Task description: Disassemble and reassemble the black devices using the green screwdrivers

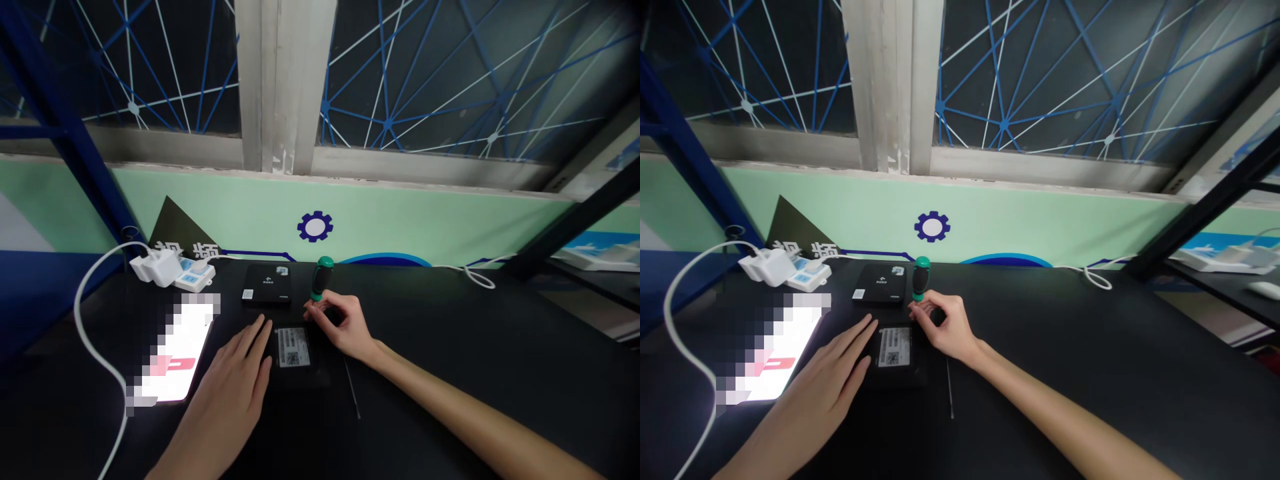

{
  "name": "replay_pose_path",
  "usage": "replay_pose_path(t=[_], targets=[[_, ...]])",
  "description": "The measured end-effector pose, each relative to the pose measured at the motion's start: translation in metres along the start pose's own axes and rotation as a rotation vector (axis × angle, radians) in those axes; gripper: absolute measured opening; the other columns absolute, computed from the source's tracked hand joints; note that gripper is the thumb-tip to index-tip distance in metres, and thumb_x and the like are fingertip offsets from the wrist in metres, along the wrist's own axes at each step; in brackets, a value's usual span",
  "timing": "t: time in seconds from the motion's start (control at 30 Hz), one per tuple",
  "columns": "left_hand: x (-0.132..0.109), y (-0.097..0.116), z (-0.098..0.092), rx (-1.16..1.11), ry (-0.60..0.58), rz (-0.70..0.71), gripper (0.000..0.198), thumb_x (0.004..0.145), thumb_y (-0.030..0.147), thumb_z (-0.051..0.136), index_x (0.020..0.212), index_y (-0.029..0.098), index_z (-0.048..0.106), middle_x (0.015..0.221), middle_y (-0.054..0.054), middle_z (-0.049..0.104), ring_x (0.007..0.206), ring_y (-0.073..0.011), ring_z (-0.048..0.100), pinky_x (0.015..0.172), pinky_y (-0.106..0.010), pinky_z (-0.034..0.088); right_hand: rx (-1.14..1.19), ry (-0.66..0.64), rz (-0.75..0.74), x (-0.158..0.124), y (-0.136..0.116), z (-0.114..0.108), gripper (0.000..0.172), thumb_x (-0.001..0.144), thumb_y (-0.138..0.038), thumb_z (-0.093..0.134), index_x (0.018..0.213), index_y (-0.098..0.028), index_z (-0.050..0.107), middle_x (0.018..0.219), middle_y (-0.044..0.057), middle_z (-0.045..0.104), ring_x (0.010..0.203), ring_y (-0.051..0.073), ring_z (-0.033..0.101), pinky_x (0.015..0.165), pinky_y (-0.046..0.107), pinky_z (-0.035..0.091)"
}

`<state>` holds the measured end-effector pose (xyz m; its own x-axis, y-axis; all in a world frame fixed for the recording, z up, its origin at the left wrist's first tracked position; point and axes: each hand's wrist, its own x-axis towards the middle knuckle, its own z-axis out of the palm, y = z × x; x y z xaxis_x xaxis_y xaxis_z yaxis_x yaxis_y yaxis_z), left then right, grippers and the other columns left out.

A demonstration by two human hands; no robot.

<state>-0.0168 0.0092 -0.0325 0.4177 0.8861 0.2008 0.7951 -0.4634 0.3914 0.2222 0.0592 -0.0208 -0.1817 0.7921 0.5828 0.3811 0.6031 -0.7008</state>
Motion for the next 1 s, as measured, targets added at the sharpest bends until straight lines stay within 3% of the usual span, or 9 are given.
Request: replay_pose_path(t=[0.2,0.47,1.0], targets=[[-0.0022,-0.0008,0.0022,-0.002,-0.011,-0.017,0.053,0.104,0.041,0.029,0.155,0.027,0.035,0.159,-0.003,0.041,0.143,-0.0268,0.044,0.112,-0.047,0.046,0.009,0.010,-0.015,-0.0016,0.0012,0.0010,0.022,0.095,-0.030,0.061,0.077,-0.019,0.065,0.068,0.004,0.073,0.057,0.016,0.067,0.059,0.027,0.054],[-0.0026,-0.0033,0.0063,0.000,0.040,0.007,0.052,0.104,0.040,0.032,0.155,0.028,0.036,0.159,-0.003,0.042,0.142,-0.0258,0.044,0.112,-0.046,0.045,0.012,0.015,0.012,-0.0028,0.0022,0.0007,0.025,0.096,-0.036,0.061,0.078,-0.019,0.067,0.069,0.005,0.073,0.058,0.017,0.067,0.060,0.028,0.055],[-0.0012,0.0001,0.0008,0.001,-0.013,-0.008,0.054,0.105,0.040,0.029,0.157,0.026,0.032,0.160,-0.003,0.039,0.144,-0.0261,0.041,0.113,-0.047,0.045,-0.012,0.066,-0.012,-0.0027,0.0016,0.0028,0.023,0.092,-0.032,0.065,0.074,-0.020,0.065,0.066,0.004,0.071,0.055,0.016,0.065,0.057,0.027,0.055]])
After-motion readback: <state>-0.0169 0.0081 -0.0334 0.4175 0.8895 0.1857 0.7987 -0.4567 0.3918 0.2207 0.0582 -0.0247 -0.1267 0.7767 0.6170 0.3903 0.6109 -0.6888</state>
